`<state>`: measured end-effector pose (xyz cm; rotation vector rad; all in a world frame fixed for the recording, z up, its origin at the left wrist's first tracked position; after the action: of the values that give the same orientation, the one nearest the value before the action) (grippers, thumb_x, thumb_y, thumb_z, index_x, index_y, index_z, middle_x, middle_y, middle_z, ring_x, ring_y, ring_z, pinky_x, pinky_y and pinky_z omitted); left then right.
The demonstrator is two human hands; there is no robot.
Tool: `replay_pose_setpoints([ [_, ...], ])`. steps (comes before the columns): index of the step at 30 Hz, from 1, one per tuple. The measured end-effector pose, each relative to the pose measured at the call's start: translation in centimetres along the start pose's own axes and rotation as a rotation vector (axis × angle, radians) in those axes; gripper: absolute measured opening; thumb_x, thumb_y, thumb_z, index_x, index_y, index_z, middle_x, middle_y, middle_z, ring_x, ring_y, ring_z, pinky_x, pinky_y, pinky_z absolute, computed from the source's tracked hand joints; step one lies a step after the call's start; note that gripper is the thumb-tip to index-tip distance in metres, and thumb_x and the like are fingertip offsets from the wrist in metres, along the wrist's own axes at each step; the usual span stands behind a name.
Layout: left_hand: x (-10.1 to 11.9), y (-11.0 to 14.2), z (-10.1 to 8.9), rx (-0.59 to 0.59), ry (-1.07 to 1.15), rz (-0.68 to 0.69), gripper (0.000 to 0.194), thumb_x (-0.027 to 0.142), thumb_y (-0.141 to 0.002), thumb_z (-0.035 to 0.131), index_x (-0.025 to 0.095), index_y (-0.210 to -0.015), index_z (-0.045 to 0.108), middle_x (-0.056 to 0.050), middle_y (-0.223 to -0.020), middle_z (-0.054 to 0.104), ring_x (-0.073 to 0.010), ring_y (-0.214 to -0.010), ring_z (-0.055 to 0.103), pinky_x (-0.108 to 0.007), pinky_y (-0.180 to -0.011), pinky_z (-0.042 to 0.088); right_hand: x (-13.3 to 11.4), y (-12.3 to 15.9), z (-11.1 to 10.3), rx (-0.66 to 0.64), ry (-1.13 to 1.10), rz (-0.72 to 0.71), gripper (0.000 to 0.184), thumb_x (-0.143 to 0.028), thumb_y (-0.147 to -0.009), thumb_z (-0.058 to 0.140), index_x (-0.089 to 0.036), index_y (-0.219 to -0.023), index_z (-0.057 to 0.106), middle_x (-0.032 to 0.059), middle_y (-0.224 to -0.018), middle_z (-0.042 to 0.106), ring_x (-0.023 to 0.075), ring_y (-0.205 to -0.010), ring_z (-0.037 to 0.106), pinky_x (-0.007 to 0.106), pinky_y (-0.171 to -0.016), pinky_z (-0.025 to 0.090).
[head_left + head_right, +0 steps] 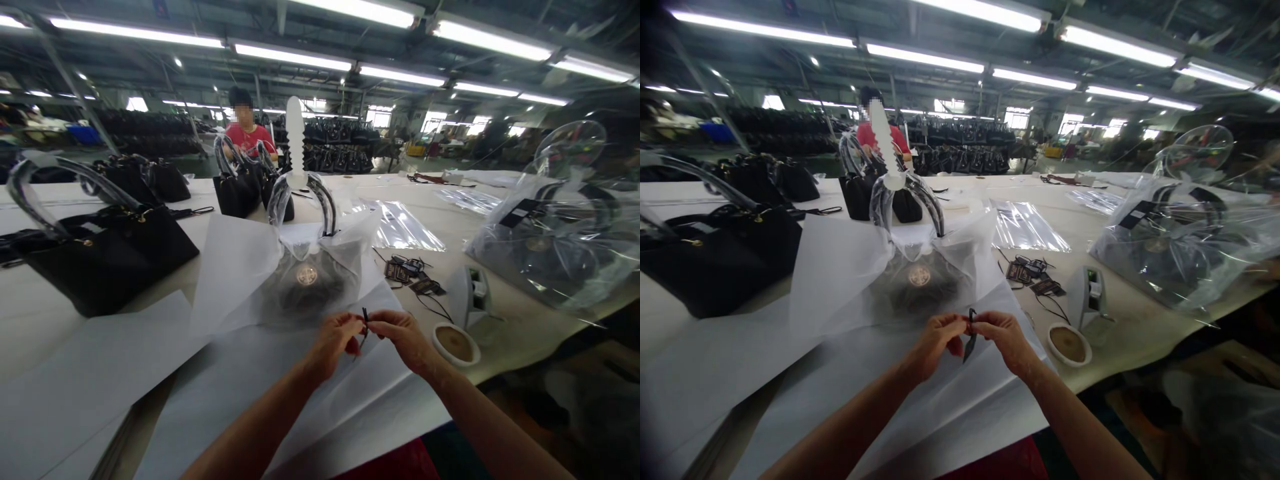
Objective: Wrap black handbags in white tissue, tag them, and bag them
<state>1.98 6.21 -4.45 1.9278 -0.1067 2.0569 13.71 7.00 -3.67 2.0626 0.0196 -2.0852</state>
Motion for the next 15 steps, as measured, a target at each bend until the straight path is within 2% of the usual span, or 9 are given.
replay_pose_setpoints([
  [4,-0.2,-0.4,-0.3,0.057,0.191,-0.071,0.025,0.035,-0.060,0.057,0.013,-0.070,0.062,-0.001,-0.057,0.057,-0.0100,-0.042,0.047,-0.024,-0.045,0.036,-0.4,0.3,0.5,-0.050,-0.004,-0.044,0.015,-0.031,-0.056,0.073,-0.019,-0.065,0.071,0.0010,-0.068,0.065,0.0152,-0.068,0.054,0.029,-0.069,0.041],
  [9,-0.8,-0.8,-0.4,0.098,0.213,-0.108,0.014,0.026,-0.057,0.056,0.014,-0.062,0.058,0.002,-0.041,0.048,-0.0090,-0.038,0.043,-0.022,-0.044,0.031,-0.8,0.5,0.7,-0.079,0.166,-0.150,0.012,-0.031,-0.061,0.069,-0.019,-0.063,0.070,0.0024,-0.074,0.062,0.0176,-0.074,0.055,0.028,-0.068,0.042],
  [15,-1.1,-0.6,-0.5,0.114,0.217,-0.106,0.011,0.023,-0.055,0.057,0.013,-0.058,0.059,0.001,-0.040,0.049,-0.0087,-0.038,0.042,-0.022,-0.044,0.029,-0.8,1.1,1.2,-0.122,0.242,-0.160,0.014,-0.031,-0.066,0.064,-0.018,-0.064,0.069,0.0035,-0.074,0.061,0.0185,-0.074,0.055,0.030,-0.069,0.041],
])
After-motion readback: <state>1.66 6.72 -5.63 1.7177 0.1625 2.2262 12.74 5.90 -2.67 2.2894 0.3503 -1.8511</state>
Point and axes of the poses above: each hand's wrist, its own y-axis away from the middle knuckle, its own z-axis out of the palm, x = y × z, the point moved 8 cm from there along -y, towards the middle knuckle
